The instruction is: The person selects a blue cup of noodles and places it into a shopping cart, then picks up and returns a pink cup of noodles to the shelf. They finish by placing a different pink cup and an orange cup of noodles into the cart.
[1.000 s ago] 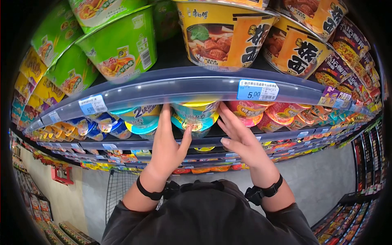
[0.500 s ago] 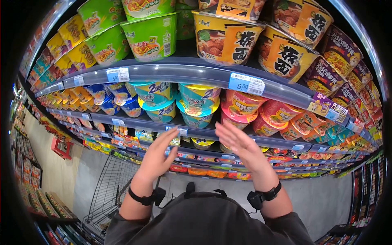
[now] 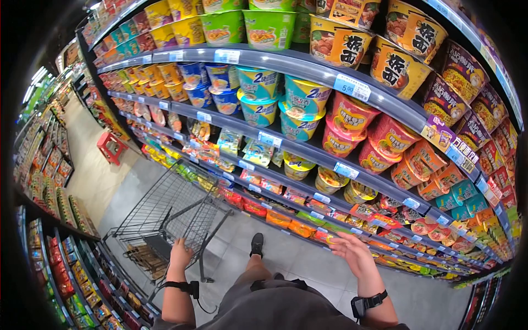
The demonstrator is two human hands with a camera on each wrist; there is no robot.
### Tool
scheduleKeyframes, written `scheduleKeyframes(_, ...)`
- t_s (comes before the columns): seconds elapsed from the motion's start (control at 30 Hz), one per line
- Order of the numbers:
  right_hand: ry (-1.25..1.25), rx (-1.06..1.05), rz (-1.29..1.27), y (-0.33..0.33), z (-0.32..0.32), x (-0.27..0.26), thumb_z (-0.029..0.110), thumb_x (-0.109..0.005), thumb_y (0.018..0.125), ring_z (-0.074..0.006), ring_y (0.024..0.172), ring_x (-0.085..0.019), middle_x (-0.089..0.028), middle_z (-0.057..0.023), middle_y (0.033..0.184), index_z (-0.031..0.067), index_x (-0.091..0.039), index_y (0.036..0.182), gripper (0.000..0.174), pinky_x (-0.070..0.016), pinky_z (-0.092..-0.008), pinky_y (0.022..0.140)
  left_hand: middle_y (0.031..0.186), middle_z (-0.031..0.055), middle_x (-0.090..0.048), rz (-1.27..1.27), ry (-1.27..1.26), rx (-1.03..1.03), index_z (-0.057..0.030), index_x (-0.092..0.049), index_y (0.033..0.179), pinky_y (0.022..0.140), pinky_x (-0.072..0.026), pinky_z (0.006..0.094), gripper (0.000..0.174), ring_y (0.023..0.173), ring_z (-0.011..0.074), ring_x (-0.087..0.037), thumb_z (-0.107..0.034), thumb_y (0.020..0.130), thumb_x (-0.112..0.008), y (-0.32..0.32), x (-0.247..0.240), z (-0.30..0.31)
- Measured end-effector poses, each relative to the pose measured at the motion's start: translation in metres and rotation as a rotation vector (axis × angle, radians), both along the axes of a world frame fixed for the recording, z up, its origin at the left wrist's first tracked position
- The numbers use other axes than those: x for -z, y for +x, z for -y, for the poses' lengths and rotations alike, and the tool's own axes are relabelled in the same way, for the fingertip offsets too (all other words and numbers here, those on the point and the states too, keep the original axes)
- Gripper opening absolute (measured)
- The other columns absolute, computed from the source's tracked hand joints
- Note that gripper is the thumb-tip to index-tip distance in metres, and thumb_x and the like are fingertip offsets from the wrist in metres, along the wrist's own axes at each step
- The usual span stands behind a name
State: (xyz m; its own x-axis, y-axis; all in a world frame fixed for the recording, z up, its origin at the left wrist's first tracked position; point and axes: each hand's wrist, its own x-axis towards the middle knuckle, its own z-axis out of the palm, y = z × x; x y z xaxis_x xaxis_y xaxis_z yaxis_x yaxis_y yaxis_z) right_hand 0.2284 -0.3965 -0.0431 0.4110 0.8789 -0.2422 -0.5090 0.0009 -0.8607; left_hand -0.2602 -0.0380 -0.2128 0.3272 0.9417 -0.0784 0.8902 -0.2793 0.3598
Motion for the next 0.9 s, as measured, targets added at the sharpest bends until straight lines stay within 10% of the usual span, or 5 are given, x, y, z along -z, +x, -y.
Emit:
scheduleKeyframes(0.63,-0.037,0.143,0.030,-0.159,0.073,-0.001,0.020,-0.058,0.102,-0.0300,0.119,-0.066,-0.067,-0.0200,0.133,0.0001,-0.057,0.140,0.042,-0.0509,-0.0413,0.101,0.147,0.0330,-0.052,0.144,-0.399,-0.187,0.0117,-0.045,0.148,0.116,-0.0413,0.0424,0.072,0.139,0.0432,-0.050,-0.019,0.085,-0.064,-0.157,0.096,0.009)
scheduleKeyframes(0.9,-0.106,0.268,-0.004,-0.288,0.118,-0.003,0.019,-0.058,0.102,-0.0292,0.116,-0.066,-0.067,-0.0198,0.132,-0.0001,-0.057,0.140,0.042,-0.0517,-0.0407,0.099,0.141,0.0188,-0.054,0.631,-0.474,-0.248,-0.0009,-0.049,0.150,0.111,-0.0428,0.0395,0.067,0.133,0.0344,-0.054,-0.016,0.088,-0.066,-0.172,0.151,0.000)
